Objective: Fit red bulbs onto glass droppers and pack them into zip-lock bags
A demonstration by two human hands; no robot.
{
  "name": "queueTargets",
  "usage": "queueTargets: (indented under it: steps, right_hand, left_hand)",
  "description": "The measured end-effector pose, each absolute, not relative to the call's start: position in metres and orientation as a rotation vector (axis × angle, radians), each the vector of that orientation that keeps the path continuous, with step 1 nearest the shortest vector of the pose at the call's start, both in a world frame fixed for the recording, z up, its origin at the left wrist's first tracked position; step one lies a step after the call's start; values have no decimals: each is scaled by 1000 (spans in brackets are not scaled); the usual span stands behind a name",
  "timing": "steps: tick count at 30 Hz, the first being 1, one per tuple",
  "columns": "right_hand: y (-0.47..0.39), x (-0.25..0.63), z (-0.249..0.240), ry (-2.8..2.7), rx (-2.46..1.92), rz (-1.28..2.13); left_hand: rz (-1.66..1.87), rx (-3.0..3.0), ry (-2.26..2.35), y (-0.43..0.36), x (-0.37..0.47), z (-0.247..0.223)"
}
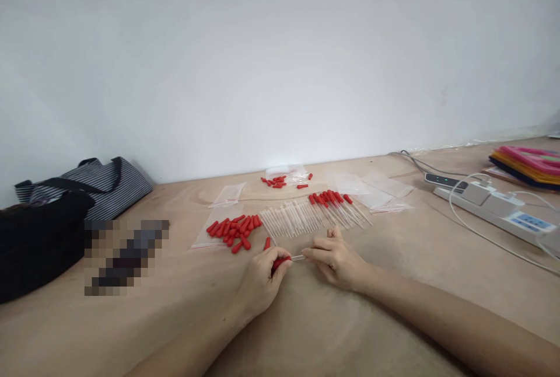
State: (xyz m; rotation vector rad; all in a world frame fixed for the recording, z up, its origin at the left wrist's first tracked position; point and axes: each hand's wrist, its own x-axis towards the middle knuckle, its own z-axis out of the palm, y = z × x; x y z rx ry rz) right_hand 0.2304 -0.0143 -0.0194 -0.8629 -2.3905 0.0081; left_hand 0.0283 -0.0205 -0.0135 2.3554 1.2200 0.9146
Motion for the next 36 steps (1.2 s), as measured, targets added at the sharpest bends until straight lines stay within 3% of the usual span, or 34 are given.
queueTargets:
  steps: [27,36]
  right_hand:
    - [-15,222,-15,-2354,-949,519]
    - [-16,234,4,-2569,-922,194]
  left_hand:
    - [889,2515,1152,-23,30,-15]
    - [1008,2590,1091,-18,26,-9]
